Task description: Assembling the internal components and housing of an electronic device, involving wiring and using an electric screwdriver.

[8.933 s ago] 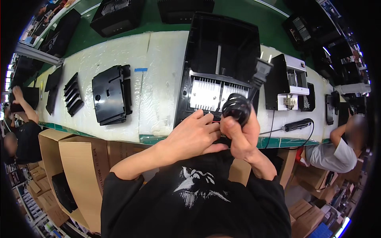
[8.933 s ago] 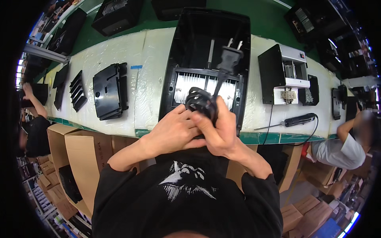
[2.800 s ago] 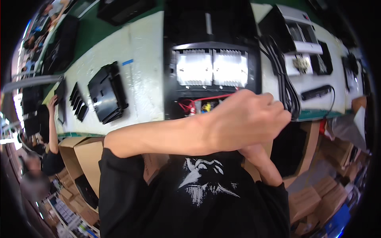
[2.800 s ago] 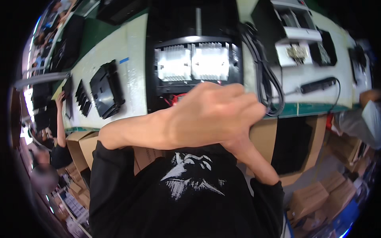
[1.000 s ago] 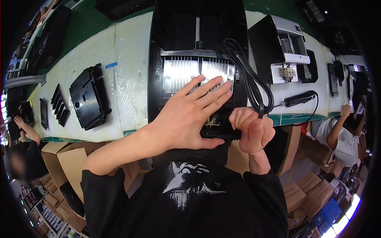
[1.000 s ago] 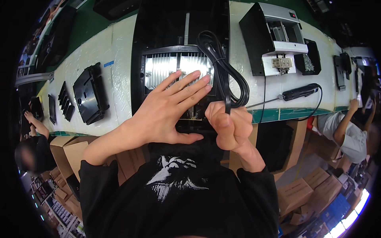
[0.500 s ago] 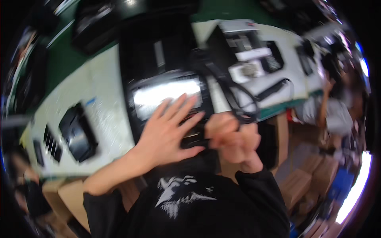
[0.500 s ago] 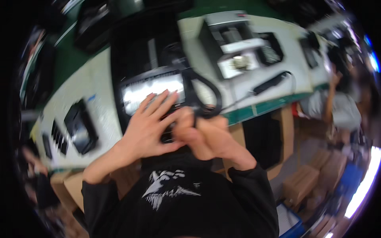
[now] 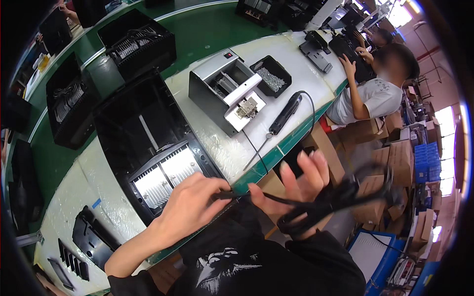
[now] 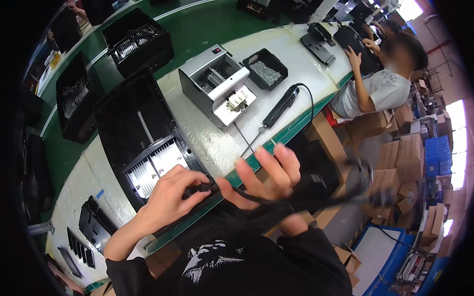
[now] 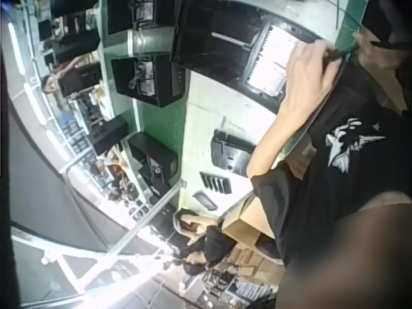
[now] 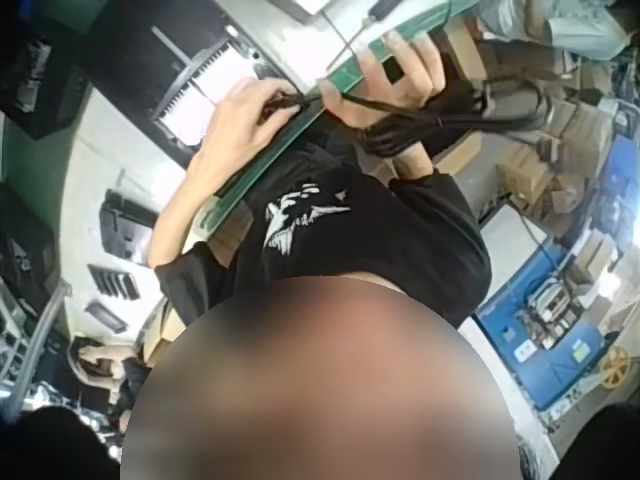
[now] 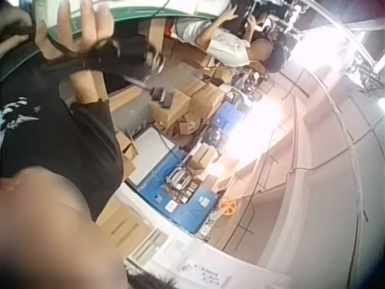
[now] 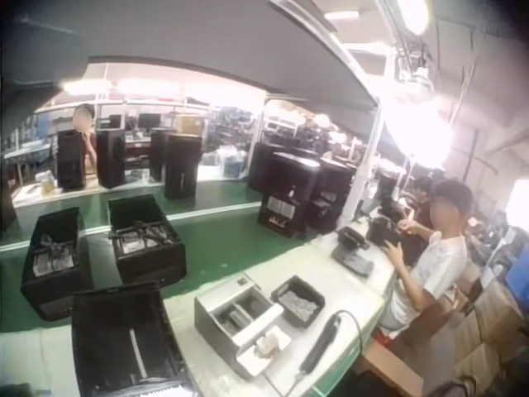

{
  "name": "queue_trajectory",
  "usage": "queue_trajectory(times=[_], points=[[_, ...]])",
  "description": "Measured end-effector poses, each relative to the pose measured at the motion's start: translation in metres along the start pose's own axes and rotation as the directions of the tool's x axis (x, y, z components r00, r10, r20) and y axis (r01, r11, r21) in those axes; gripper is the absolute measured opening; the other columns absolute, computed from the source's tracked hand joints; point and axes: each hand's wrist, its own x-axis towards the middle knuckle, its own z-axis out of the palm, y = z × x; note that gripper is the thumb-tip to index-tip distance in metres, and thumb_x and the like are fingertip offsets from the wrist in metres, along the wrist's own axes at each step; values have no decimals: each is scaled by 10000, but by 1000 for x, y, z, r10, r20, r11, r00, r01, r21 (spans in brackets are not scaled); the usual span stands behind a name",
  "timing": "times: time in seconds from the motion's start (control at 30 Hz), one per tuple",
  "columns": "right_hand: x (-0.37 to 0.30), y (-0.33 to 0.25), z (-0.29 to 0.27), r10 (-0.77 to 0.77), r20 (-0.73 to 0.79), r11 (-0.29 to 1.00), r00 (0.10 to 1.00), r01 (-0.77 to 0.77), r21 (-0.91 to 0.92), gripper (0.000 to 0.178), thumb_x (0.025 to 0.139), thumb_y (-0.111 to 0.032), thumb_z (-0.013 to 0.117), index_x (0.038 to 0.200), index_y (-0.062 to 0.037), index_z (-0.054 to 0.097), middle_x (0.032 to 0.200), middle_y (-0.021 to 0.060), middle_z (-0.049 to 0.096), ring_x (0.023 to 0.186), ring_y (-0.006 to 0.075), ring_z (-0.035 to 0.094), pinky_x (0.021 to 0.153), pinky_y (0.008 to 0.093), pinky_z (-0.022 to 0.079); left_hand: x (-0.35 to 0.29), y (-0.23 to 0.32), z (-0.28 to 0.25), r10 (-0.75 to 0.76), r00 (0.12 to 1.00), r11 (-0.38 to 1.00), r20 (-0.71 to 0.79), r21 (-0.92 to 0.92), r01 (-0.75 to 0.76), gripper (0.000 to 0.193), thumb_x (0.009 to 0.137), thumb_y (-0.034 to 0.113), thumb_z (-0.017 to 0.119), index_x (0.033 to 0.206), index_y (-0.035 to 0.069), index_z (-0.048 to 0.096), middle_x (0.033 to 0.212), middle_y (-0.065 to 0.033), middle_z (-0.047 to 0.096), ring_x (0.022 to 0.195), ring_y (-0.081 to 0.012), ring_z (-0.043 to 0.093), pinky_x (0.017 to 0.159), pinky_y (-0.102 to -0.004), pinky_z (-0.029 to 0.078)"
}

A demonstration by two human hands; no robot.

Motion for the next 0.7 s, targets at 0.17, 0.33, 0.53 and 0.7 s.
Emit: queue_trajectory(times=[0.17, 0.33, 0.53, 0.7], points=[[-73, -24, -2, 609, 387, 460, 692, -706, 539, 353, 892, -204, 569, 1178, -20, 476, 962, 125, 564, 778, 209, 575, 714, 326, 480, -1, -9, -2, 111, 989, 991, 94, 65, -117, 224, 760, 144, 701, 953, 50, 635, 771, -62, 614, 719, -218, 552, 636, -314, 463], [-89, -47, 5, 614, 780, -471, 117, -739, 482, 319, 982, -239, 383, 1184, -12, 478, 879, 104, 588, 711, 166, 574, 639, 291, 474, -1, -12, 4, 169, 980, 980, 109, 87, -179, 242, 774, 154, 680, 969, 23, 624, 778, -76, 605, 741, -234, 560, 666, -337, 472], [-88, -46, -19, 339, 807, 221, 483, -875, 431, 94, 797, -58, 619, 859, 12, 633, 815, 136, 605, 688, 218, 602, 645, 307, 484, -6, -12, -2, 123, 992, 978, 1, 169, -121, 182, 791, 143, 660, 913, 10, 637, 741, -90, 606, 684, -247, 571, 617, -339, 487], [-49, -30, 6, 315, 310, 774, 897, -432, 463, 375, 652, -107, 776, 984, -22, 624, 1039, 131, 562, 869, 256, 586, 704, 336, 496, -9, -12, 0, 62, 998, 981, 3, 183, -61, 170, 785, 138, 660, 906, 20, 644, 750, -93, 613, 694, -253, 583, 622, -348, 489]])
